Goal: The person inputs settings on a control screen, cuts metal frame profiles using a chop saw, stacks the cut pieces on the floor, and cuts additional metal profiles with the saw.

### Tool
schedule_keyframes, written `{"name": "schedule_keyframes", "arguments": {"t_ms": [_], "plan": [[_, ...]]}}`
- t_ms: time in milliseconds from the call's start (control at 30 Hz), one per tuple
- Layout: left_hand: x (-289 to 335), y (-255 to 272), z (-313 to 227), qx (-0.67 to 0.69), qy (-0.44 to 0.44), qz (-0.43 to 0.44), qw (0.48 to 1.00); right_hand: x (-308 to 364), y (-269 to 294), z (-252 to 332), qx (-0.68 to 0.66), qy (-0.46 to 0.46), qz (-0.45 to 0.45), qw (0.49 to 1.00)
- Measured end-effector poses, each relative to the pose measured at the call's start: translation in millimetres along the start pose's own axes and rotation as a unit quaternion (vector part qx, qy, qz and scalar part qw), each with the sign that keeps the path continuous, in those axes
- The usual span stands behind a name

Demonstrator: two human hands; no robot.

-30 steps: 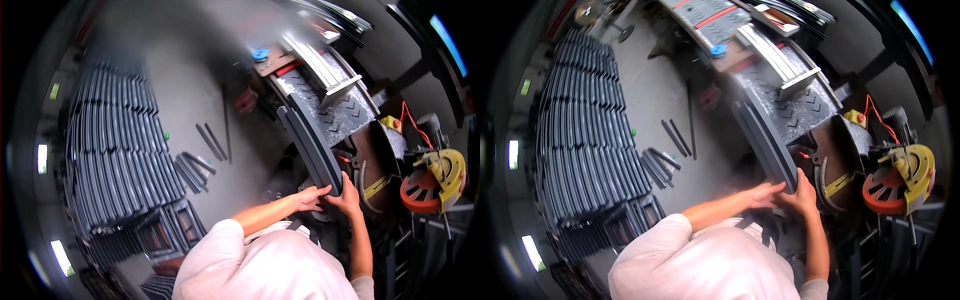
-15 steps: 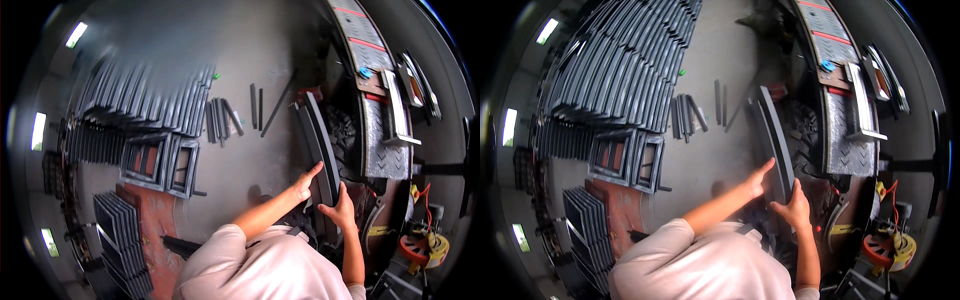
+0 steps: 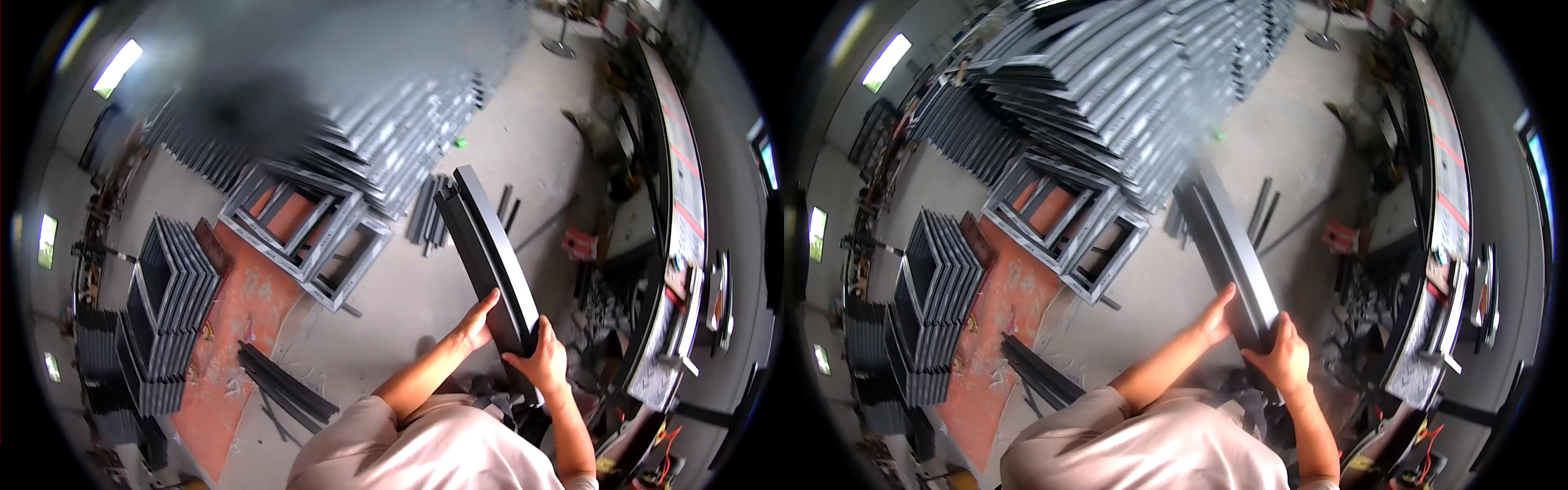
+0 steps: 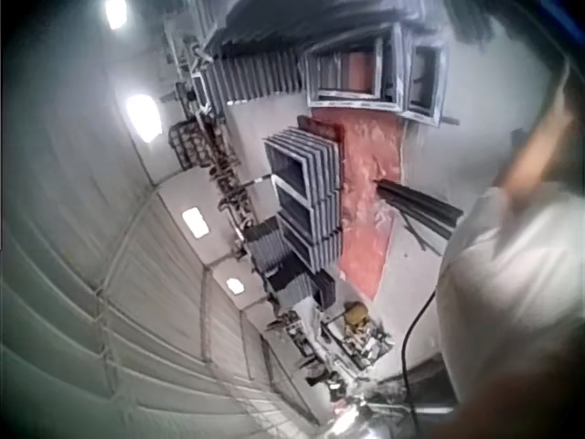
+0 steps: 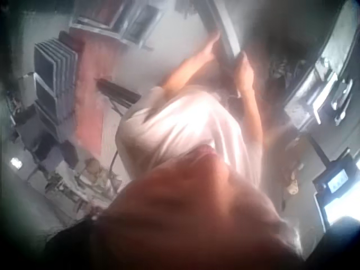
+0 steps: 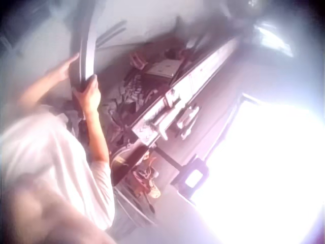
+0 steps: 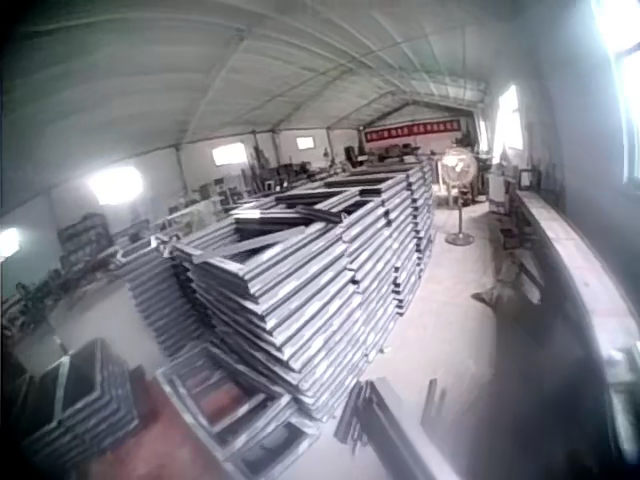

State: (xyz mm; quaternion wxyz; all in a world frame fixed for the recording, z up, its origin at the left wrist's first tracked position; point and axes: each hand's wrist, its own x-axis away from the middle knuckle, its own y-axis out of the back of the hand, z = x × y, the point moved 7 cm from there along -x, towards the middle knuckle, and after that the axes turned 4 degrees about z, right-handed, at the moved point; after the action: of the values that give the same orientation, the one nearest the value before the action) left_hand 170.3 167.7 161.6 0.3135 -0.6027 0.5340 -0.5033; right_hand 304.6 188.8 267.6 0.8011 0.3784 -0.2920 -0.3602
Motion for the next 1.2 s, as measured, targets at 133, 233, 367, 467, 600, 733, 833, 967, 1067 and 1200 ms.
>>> {"name": "schedule_keyframes", "arguments": {"t_ms": [133, 233, 367, 467, 600, 733, 833, 967, 1067, 1200], "plan": [[35, 7, -94, -0.036, -0.059, 0.011, 0.998, -38, -21, 73, -0.067, 0.052, 0.010, 0.996], [57, 26, -146, -0.045, -0.110, -0.005, 0.993, -63, -43, 120, -0.143, 0.103, 0.050, 0.983], [99, 58, -188, -0.040, -0.173, -0.080, 0.981, -79, -81, 166, -0.182, 0.157, 0.106, 0.965], [124, 74, -194, -0.022, -0.178, -0.087, 0.980, -90, -106, 175, -0.185, 0.181, 0.158, 0.953], [136, 86, -196, -0.006, -0.214, -0.108, 0.971, -105, -120, 177, -0.175, 0.196, 0.227, 0.938], [129, 77, -214, -0.033, -0.253, -0.120, 0.959, -136, -123, 179, -0.179, 0.195, 0.275, 0.924], [121, 67, -217, -0.037, -0.280, -0.188, 0.941, -155, -118, 185, -0.286, 0.253, 0.299, 0.875], [108, 61, -218, -0.008, -0.294, -0.211, 0.932, -172, -125, 183, -0.426, 0.246, 0.384, 0.782], [100, 62, -210, 0.041, -0.283, -0.232, 0.930, -178, -156, 155, -0.447, 0.127, 0.482, 0.742], [108, 78, -206, 0.045, -0.285, -0.236, 0.928, -177, -174, 152, -0.461, -0.051, 0.591, 0.660]]}}
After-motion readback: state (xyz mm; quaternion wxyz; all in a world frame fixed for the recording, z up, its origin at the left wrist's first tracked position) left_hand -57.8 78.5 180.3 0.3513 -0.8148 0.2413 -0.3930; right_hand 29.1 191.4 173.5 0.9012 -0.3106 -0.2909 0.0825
